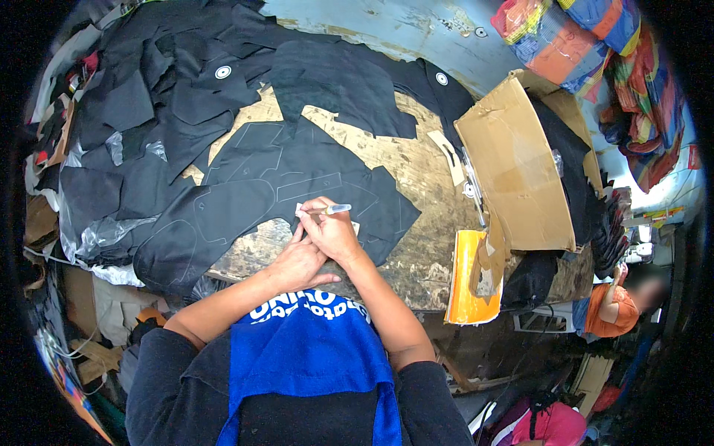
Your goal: The person marks black fabric with a pen and ruler, then cuts along the marked lines using scissors. The cut pieces are placed into a cardboard box. The person also handles a colorful woven bag and a small plastic bag containing wooden sticks.
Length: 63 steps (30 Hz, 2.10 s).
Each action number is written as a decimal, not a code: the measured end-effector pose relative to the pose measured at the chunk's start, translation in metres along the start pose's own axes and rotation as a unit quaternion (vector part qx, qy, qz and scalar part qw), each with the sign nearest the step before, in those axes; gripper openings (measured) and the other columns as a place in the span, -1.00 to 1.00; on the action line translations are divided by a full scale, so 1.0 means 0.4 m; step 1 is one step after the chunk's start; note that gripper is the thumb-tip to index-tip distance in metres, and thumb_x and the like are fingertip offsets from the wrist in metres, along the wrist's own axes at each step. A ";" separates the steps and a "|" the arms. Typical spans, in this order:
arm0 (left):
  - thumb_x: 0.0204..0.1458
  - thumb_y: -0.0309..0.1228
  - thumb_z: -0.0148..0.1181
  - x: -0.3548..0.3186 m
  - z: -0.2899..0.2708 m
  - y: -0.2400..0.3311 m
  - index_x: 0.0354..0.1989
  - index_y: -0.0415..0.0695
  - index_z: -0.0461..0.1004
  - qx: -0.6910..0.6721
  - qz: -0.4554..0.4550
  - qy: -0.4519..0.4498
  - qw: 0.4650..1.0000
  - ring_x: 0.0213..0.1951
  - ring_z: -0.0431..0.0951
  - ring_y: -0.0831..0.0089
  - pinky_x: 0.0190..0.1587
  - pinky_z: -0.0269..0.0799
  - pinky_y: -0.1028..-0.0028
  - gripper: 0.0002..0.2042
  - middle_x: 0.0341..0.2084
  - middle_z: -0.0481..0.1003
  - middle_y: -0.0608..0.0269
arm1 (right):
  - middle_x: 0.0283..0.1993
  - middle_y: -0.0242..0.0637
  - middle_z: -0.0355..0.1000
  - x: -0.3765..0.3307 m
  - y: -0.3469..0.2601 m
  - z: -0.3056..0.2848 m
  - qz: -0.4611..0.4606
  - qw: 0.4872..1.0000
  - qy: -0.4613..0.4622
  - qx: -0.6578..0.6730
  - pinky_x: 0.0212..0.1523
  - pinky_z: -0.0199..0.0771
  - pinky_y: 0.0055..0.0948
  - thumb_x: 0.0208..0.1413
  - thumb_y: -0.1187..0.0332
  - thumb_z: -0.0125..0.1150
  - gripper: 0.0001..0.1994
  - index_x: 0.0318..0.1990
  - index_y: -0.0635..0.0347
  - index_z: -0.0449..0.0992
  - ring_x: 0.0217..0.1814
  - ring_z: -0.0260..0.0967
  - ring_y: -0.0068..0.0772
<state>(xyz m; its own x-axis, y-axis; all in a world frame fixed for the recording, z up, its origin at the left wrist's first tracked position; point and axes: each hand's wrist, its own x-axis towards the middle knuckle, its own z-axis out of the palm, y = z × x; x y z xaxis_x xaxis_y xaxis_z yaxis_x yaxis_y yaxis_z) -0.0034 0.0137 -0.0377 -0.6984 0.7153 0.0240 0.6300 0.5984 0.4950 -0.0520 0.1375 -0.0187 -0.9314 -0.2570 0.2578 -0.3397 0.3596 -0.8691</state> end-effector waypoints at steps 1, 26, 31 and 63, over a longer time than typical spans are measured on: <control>-0.05 0.07 0.14 0.000 -0.002 0.000 0.12 -0.33 0.29 0.004 -0.005 -0.011 1.000 0.30 0.06 0.04 0.32 -0.35 -0.10 -0.28 0.12 0.27 -0.15 | -0.36 -0.15 0.46 0.008 0.000 0.000 -0.011 1.000 -0.009 -0.011 -0.38 0.46 -0.40 0.01 0.42 0.23 -0.85 -0.38 0.38 0.51 -0.40 0.47 -0.26; -0.13 0.11 0.19 0.020 -0.029 0.010 0.18 -0.12 0.30 0.052 0.014 0.023 0.998 0.32 0.03 0.18 0.24 -0.13 -0.18 -0.27 0.24 0.18 0.18 | -0.55 -0.24 0.49 -0.061 0.030 -0.122 0.146 0.971 0.166 -0.090 -0.52 0.42 -0.56 0.01 0.45 0.26 -0.87 -0.45 0.37 0.51 -0.52 0.45 -0.54; -0.15 0.14 0.19 0.022 -0.029 0.010 0.18 -0.09 0.30 0.044 0.013 0.028 0.999 0.32 0.04 0.16 0.24 -0.15 -0.20 -0.25 0.24 0.19 0.19 | -0.53 -0.30 0.46 -0.104 0.064 -0.123 0.230 0.945 0.220 0.074 -0.49 0.48 -0.63 0.09 0.48 0.19 -0.90 -0.36 0.34 0.43 -0.50 0.45 -0.60; -0.15 0.13 0.18 0.025 -0.024 0.005 0.16 -0.15 0.31 0.039 0.014 0.032 0.999 0.32 0.05 0.16 0.21 -0.12 -0.20 -0.25 0.20 0.26 0.14 | -0.43 -0.14 0.46 -0.147 0.042 -0.090 0.139 0.958 0.252 0.013 -0.46 0.46 -0.53 0.08 0.51 0.15 -0.91 -0.36 0.38 0.41 -0.46 0.49 -0.45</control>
<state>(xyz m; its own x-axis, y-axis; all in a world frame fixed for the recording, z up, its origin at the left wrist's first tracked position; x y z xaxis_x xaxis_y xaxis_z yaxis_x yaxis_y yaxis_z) -0.0124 0.0188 -0.0282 -0.6991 0.7089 0.0937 0.6723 0.6069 0.4239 -0.0076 0.1910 -0.0332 -0.9326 0.3129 0.1797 -0.0717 0.3276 -0.9421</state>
